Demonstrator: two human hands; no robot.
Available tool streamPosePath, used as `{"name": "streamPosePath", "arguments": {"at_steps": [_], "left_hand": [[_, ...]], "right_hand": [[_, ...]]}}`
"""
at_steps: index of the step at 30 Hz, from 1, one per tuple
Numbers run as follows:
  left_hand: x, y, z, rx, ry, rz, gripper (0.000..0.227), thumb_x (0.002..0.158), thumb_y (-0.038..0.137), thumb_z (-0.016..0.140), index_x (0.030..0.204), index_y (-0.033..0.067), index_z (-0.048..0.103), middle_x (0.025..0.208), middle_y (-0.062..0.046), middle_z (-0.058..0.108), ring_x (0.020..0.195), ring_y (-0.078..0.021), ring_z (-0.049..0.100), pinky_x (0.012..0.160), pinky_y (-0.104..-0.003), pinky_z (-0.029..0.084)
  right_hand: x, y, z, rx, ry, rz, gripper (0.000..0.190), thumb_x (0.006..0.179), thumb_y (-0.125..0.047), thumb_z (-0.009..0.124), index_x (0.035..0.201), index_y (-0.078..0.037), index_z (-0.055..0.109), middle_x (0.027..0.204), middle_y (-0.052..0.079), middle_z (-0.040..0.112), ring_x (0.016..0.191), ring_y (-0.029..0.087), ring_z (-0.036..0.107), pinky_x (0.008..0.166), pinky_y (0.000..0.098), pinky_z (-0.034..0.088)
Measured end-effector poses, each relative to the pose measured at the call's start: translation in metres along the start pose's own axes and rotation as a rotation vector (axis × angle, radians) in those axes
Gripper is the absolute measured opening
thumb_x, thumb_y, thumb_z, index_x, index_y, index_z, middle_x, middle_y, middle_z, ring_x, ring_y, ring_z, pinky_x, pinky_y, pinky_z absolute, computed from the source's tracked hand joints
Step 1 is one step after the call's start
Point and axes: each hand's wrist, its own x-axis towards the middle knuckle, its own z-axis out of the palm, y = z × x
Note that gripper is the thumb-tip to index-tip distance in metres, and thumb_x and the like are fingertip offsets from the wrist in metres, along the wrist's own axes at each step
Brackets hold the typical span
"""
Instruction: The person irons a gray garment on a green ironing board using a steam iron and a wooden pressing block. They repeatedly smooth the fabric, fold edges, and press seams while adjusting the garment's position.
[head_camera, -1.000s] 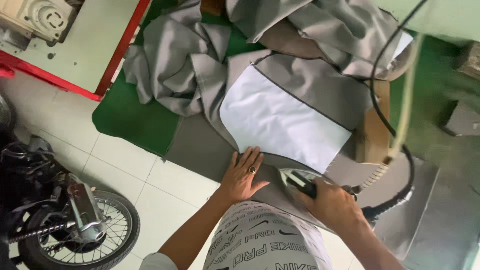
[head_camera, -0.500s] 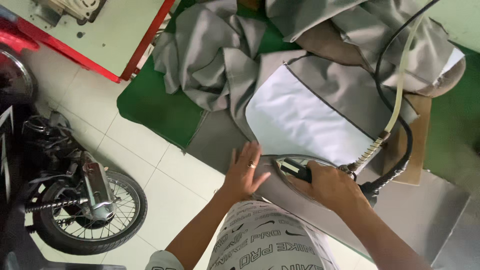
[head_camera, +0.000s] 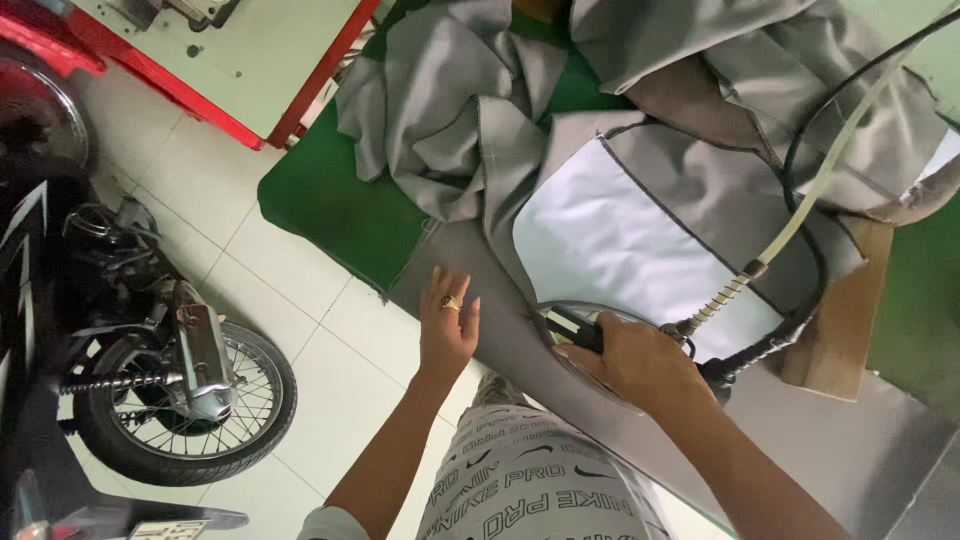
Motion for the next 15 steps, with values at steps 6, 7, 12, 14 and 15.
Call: {"name": "streamPosePath", "arguments": {"at_steps": [6, 7, 12, 14, 15], "left_hand": [[0.025, 0.019, -0.022, -0.016, 0.084, 0.063, 0.038, 0.098, 0.013, 0.068, 0.132, -0.0026, 0.064, 0.129, -0.030, 0.063, 0.127, -0.0580, 0.054, 0.099, -0.066, 0.048], [0.032, 0.022, -0.028, -0.037, 0.111, 0.076, 0.035, 0.099, 0.012, 0.066, 0.130, -0.0041, 0.064, 0.125, -0.030, 0.063, 0.125, -0.0576, 0.056, 0.098, -0.064, 0.049], [0.030, -0.015, -0.005, 0.028, 0.198, 0.101, 0.035, 0.095, 0.015, 0.072, 0.128, 0.0021, 0.069, 0.128, -0.027, 0.064, 0.128, -0.0528, 0.056, 0.100, -0.057, 0.051], [0.032, -0.007, -0.014, 0.016, 0.219, 0.124, 0.030, 0.094, 0.009, 0.071, 0.122, -0.0019, 0.070, 0.122, -0.028, 0.067, 0.121, -0.0505, 0.062, 0.100, -0.056, 0.053], [0.030, -0.003, -0.017, 0.014, 0.215, 0.128, 0.030, 0.094, 0.009, 0.071, 0.122, -0.0019, 0.070, 0.122, -0.028, 0.067, 0.121, -0.0505, 0.062, 0.100, -0.056, 0.053]], "right_hand": [[0.013, -0.018, -0.002, 0.043, -0.025, -0.013, 0.074, 0.090, -0.080, 0.050, 0.116, -0.012, 0.062, 0.101, 0.017, 0.076, 0.104, 0.035, 0.075, 0.089, 0.0477, 0.061], [0.016, -0.021, -0.001, 0.071, -0.003, -0.030, 0.072, 0.092, -0.077, 0.051, 0.117, -0.011, 0.063, 0.102, 0.018, 0.076, 0.104, 0.036, 0.075, 0.087, 0.0478, 0.061], [0.017, -0.035, -0.011, 0.083, -0.002, -0.047, 0.073, 0.094, -0.073, 0.049, 0.123, -0.008, 0.064, 0.105, 0.020, 0.075, 0.105, 0.038, 0.074, 0.086, 0.0488, 0.061], [0.023, -0.038, -0.011, 0.095, 0.042, -0.092, 0.069, 0.093, -0.072, 0.053, 0.116, -0.007, 0.064, 0.097, 0.020, 0.074, 0.097, 0.039, 0.075, 0.080, 0.0493, 0.062], [0.021, -0.041, -0.012, 0.099, 0.042, -0.087, 0.069, 0.093, -0.072, 0.053, 0.116, -0.007, 0.064, 0.097, 0.020, 0.074, 0.097, 0.039, 0.075, 0.080, 0.0493, 0.062]]}}
